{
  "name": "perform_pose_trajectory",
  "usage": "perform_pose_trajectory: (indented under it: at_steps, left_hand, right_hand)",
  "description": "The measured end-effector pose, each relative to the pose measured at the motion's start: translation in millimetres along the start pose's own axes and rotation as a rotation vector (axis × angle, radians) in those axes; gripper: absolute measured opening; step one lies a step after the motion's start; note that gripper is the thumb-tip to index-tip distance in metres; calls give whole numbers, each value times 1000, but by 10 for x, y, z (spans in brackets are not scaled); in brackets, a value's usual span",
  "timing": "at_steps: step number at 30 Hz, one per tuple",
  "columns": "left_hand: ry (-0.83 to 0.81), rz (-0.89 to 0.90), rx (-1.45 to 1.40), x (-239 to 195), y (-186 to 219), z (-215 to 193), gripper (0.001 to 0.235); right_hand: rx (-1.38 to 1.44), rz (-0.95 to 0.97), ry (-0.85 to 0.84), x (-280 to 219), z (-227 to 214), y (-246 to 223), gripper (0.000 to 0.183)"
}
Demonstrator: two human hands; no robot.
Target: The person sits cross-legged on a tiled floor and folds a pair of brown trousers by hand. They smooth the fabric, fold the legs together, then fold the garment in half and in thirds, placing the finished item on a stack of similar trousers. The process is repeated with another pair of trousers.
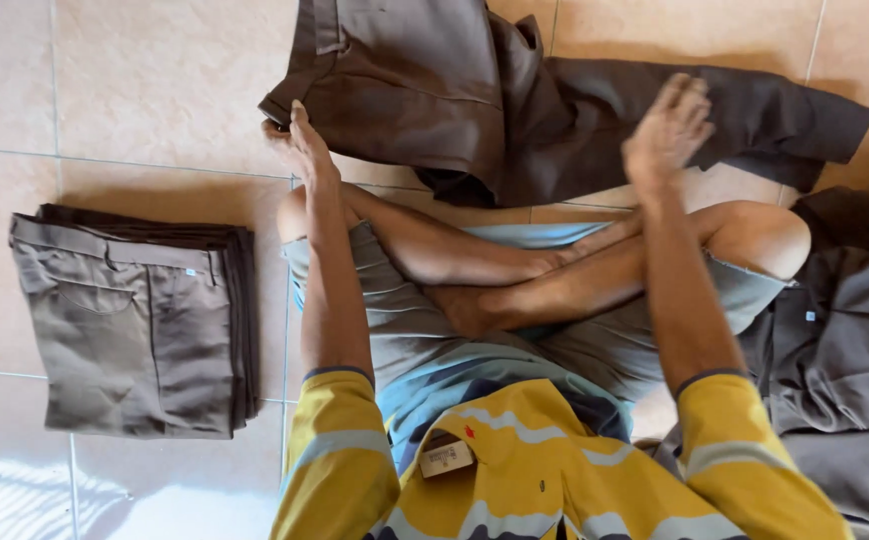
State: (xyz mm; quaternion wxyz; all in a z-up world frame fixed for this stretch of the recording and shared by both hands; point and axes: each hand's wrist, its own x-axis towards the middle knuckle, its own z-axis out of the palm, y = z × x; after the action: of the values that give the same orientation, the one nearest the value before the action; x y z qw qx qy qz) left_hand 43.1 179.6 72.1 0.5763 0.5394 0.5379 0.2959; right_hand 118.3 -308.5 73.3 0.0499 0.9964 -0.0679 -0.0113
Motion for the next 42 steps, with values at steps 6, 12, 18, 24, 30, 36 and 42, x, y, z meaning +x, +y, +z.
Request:
perform_pose_trajectory:
  at_steps: [6,12,18,24,30,36,42]
  left_hand:
    - [-25,-133,-180,92,18,-70,27]
    - [-11,-158,-362,-250,362,-164,30]
    - [-6,-195,-446,-155,292,-142,41]
    - [47,-232,-497,-106,289,-170,44]
    - [140,-203,-586,38,191,-128,39]
    - [167,-223,-572,-112,381,-148,36]
    - [177,-207,-502,-170,369,-168,32]
  right_hand:
    - [284,-366,-584,-939,-267,-912,86]
    - [316,-217,-671,-110,-538,-307,83]
    - [546,-580,392,-769,-79,-562,41]
    - [357,-934,-104,-1242,299,-897,16]
    - [487,-496,30,-683,-77,-531,46]
    - [-91,-548,106,-611,667,-397,26]
    - [-68,-204,164,218,614,193,82]
